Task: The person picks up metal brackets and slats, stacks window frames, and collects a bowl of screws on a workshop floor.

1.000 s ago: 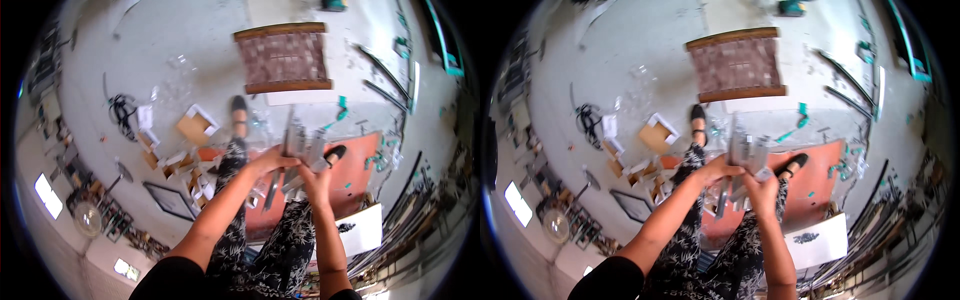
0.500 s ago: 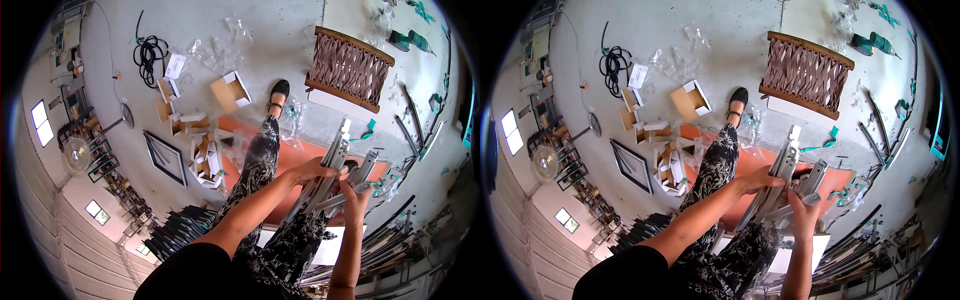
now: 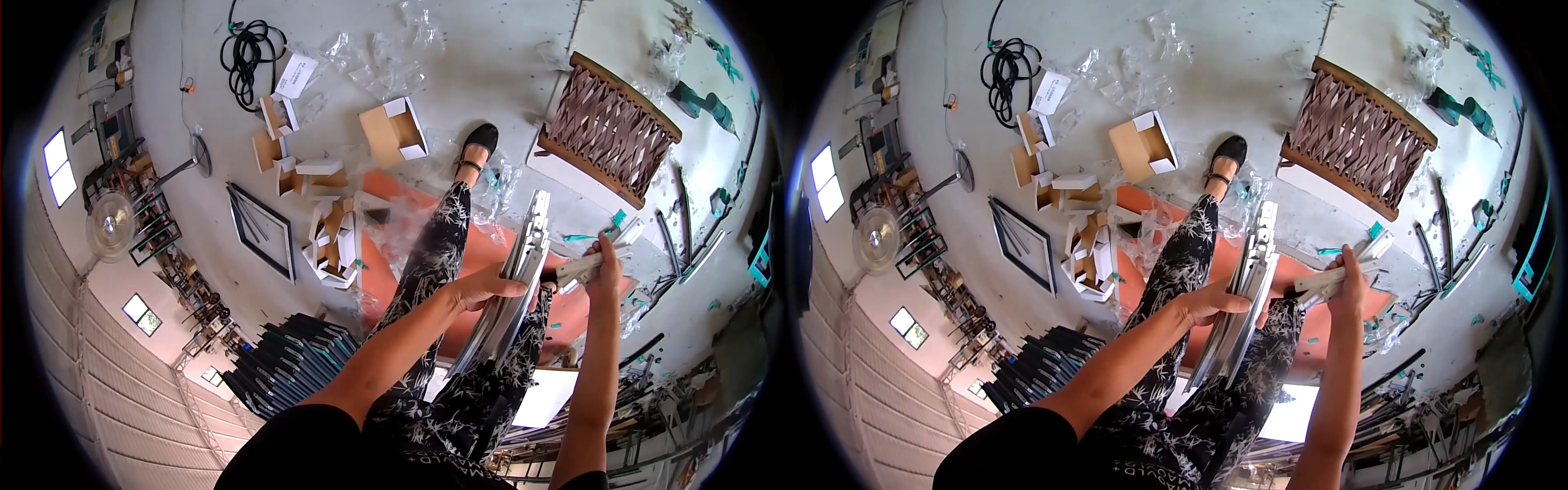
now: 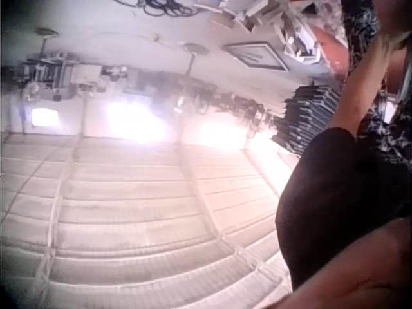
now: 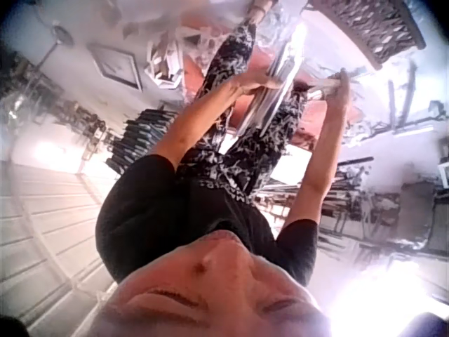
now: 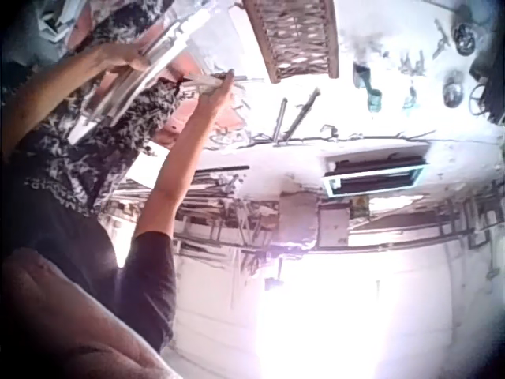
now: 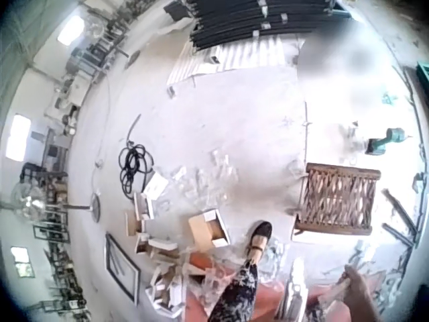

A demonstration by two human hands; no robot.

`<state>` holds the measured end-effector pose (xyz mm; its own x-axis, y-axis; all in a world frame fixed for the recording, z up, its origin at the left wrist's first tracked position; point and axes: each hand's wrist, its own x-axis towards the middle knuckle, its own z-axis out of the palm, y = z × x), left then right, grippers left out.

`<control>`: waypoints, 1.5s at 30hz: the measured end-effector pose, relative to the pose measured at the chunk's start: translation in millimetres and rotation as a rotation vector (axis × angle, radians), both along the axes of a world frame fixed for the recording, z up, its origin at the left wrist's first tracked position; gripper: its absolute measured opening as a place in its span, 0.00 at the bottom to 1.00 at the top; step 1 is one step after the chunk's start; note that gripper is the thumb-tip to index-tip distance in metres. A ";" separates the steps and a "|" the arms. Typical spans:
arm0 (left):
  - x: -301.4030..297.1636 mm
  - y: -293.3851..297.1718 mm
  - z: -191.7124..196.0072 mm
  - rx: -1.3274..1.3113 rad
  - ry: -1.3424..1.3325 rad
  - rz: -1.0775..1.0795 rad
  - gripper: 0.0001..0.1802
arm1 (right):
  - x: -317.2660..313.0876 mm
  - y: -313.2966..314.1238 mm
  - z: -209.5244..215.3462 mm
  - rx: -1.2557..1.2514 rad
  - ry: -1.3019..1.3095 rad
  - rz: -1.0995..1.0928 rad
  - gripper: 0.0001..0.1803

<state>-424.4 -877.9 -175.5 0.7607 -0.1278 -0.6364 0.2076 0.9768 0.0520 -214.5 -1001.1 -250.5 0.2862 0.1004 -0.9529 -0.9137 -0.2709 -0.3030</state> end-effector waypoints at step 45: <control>-83.7 63.1 41.8 0.108 0.269 0.249 0.26 | 76.0 47.8 -91.6 0.369 0.116 -0.426 0.16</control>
